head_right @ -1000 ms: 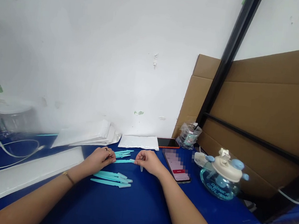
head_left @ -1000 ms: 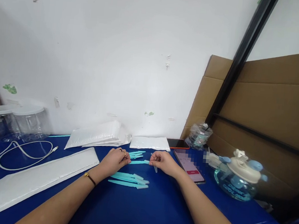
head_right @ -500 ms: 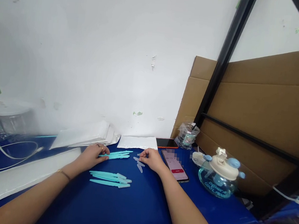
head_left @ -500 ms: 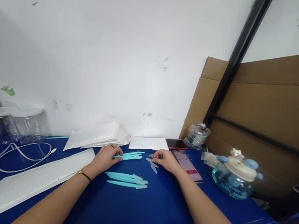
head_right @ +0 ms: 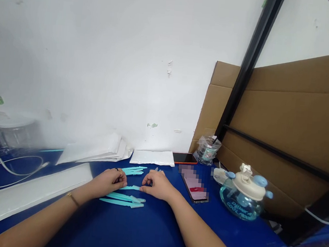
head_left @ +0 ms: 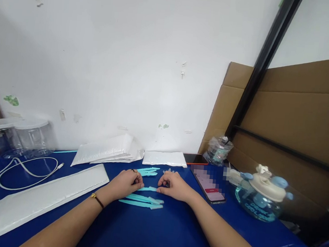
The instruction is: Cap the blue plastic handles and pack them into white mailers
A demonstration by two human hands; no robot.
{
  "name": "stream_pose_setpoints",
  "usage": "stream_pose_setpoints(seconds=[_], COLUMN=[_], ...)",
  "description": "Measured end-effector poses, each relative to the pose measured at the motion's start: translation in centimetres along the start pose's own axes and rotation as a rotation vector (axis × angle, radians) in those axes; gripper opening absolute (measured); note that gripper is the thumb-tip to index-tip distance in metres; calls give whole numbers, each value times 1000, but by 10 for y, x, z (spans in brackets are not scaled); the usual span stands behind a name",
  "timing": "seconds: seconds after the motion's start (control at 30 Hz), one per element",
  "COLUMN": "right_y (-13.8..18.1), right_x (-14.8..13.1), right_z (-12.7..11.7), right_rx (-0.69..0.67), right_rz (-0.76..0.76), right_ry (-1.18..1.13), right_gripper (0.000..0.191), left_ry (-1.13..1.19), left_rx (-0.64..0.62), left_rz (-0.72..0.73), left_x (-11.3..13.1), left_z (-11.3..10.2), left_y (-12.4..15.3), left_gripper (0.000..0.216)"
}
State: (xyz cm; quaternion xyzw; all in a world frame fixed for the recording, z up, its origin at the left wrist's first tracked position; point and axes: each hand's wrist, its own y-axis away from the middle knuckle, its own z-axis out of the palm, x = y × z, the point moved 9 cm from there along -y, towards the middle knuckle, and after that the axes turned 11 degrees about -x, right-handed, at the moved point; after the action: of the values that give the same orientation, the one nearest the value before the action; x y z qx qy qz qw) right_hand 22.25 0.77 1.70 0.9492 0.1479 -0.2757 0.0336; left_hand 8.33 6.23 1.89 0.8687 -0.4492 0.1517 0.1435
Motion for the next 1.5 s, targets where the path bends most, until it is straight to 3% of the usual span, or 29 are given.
stream_pose_setpoints(seconds=[0.2, 0.3, 0.47, 0.6, 0.8, 0.97, 1.1, 1.23, 1.3, 1.4, 1.5], right_y=[-6, -6, 0, 5, 9, 10, 7, 3, 3, 9, 14], right_x=[3, 12, 47, 50, 13, -12, -14, 7, 27, 52, 53], right_z=[8, 1, -23, -33, -13, 1, 3, -2, -10, -27, -40], right_rx=[11, 46, 139, 200, 34, -95, -82, -9, 48, 159, 236], right_rz=[56, 70, 218, 207, 44, -13, -20, -13, 63, 217, 268], right_ry=[28, 8, -8, 10, -141, -111, -105, -187, -224, -160, -53], right_gripper=[12, 10, 13, 12, 14, 20, 23, 17, 17, 17, 15], left_ry=[0, -27, -63, -68, 37, 135, 253, 272, 188, 55, -27], left_rx=[-61, 6, 152, 193, -123, -166, -176, -118, -34, 91, 169], left_rz=[-31, -42, -156, -114, 86, 12, -16, -49, -96, -144, -148], left_x=[-3, -10, -43, -38, 2, -8, -13, -23, -35, -50, -51], left_z=[7, -1, -22, -28, 4, 17, 21, 12, 0, -16, -25], left_y=[-3, -6, -4, 1, 5, 0, -6, -9, -8, -6, -3], left_gripper=[19, 18, 15, 19, 29, 32, 36, 35, 31, 26, 24])
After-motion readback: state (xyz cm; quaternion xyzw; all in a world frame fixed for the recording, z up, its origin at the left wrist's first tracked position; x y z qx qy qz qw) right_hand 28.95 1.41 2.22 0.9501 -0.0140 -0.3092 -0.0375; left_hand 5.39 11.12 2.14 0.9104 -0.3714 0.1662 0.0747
